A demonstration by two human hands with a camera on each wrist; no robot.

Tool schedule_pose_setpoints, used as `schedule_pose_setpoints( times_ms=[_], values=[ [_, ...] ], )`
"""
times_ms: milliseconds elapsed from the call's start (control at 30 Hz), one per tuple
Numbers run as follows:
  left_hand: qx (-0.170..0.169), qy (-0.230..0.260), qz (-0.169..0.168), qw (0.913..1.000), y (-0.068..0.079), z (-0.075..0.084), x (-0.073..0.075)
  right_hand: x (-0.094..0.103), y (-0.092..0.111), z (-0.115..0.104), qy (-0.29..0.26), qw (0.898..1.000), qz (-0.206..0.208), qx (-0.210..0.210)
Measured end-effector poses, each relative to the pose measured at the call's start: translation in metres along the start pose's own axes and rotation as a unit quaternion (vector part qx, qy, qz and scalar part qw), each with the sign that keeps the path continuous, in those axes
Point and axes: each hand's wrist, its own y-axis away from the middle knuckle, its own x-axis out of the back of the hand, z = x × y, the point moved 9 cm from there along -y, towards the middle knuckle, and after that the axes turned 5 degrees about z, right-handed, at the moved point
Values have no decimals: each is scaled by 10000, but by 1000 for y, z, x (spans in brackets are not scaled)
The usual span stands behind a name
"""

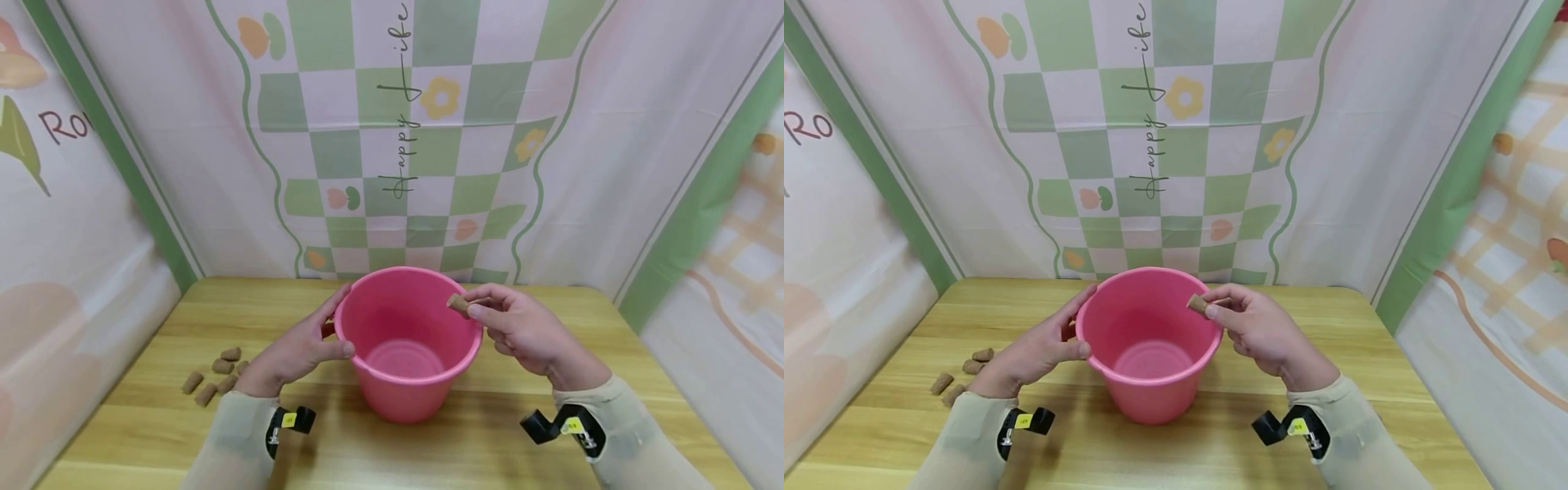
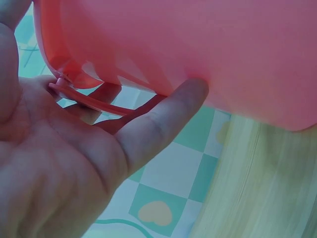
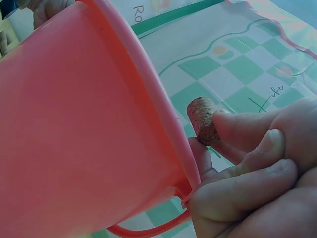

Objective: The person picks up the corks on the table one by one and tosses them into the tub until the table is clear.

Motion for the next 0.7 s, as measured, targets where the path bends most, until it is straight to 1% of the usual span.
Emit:
schedule_pose_setpoints(
  times_ms=[267,367,700],
  values=[
    [-16,-38,1,10000,0,1,-1,-1,-2,1,-107,9997,-225,-22],
    [-41,-34,-10,10000,0,1,-1,-1,-4,2,-64,9996,-285,2],
    [-53,-118,13,9999,0,-1,0,-1,-5,2,172,9996,-204,-4]
  ],
)
